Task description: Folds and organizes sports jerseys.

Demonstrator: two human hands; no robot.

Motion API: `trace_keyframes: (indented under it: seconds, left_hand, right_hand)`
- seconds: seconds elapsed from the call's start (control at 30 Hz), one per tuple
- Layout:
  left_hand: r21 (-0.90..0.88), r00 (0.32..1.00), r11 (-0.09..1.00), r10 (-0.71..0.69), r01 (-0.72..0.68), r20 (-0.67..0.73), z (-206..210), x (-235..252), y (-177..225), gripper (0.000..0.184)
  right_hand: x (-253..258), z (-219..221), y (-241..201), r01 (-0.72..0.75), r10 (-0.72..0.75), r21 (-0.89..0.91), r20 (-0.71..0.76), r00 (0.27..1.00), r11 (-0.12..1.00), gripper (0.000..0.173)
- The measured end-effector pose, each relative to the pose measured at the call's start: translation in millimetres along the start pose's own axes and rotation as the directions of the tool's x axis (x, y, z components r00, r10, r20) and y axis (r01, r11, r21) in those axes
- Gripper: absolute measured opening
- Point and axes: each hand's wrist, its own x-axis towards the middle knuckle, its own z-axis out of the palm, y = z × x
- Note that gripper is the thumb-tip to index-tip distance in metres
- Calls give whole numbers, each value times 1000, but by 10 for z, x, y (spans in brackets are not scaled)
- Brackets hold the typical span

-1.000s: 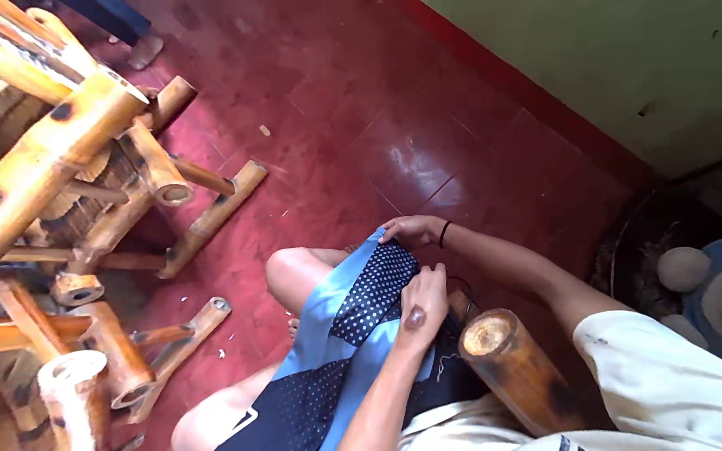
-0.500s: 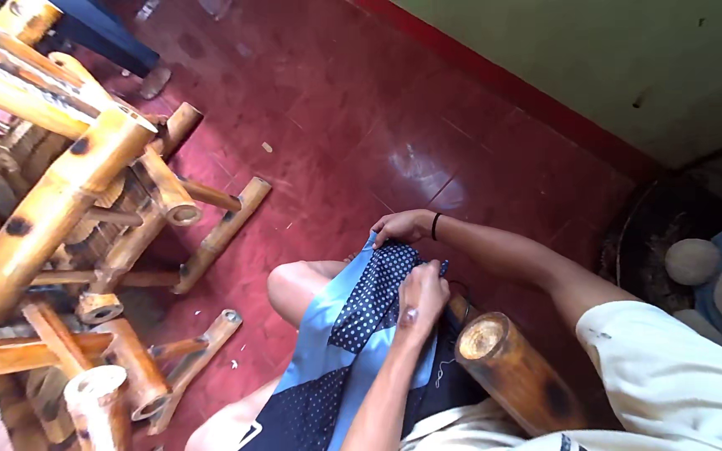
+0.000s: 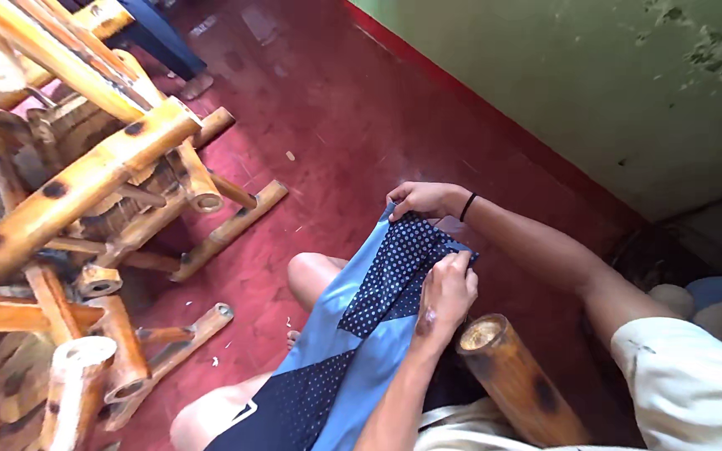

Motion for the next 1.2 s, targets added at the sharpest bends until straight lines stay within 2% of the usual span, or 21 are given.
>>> trace_keyframes:
  seconds: [0.13, 0.27, 0.33, 0.43, 0.5, 0.6, 0.67, 0.7, 0.77, 0.83, 0.9, 1.07, 1.13, 1.2]
  left_hand:
    - [150, 995, 987, -62, 50, 82, -165, -22, 283, 23]
    - [188, 993, 977, -112, 104, 29, -271, -101, 582, 24]
    - [167, 994, 980, -99, 105, -40, -313, -177, 703, 22]
    - [104, 962, 993, -21, 52, -274, -311, -326, 793, 18]
    - [40, 900, 999, 12, 6, -435, -341, -460, 836, 15]
    - [-98, 813, 994, -20, -45, -582, -484, -775, 912, 16]
    - [-153, 714, 982, -27, -112, -700, -594, -1052, 918, 16]
    - [-168, 646, 974, -31, -151, -762, -648, -1209, 904, 16]
    - [-196, 508, 956, -61, -216, -859, -764, -1547, 838, 14]
    - [-233, 417, 939, -111, -254, -902, -883, -1916, 720, 14]
    - [-274, 339, 926, -178, -259, -924, -998, -2283, 582, 15]
    - [-420, 152, 894, -398, -159, -905, -1159, -3101, 299, 12]
    - [-546, 69, 821, -543, -168, -837, -1134, -3341, 149, 7]
    - [-674, -44, 703, -699, -227, -714, -1039, -3548, 7, 5]
  right_hand:
    - [-1, 64, -133, -8, 6, -53, -24, 1000, 999, 5]
    - [-30, 167, -344, -13, 5, -140, -60, 998, 990, 5]
    - [-91, 250, -507, -4, -9, -161, -79, 997, 987, 5]
    - [-198, 328, -783, 60, -78, -214, -74, 994, 975, 7]
    - [-276, 397, -982, 120, -143, -262, -73, 987, 958, 6]
    - [-402, 606, -1279, 208, -244, -357, -59, 968, 911, 10]
    - [-494, 865, -1490, 220, -281, -438, -78, 957, 872, 13]
    - [-555, 1080, -1610, 165, -259, -477, -137, 956, 863, 15]
    - [-670, 1687, -1897, -75, -120, -490, -355, 927, 868, 20]
    - [-534, 1607, -1817, 220, -296, -481, -86, 951, 848, 26]
    - [-407, 1772, -1842, 354, -353, -393, 78, 932, 849, 25]
    - [-240, 2682, -2001, 434, -329, -386, 310, 892, 814, 23]
    - [-115, 3098, -1993, 469, -312, -424, 390, 867, 775, 19]
    - [55, 3491, -1907, 466, -240, -416, 489, 839, 781, 15]
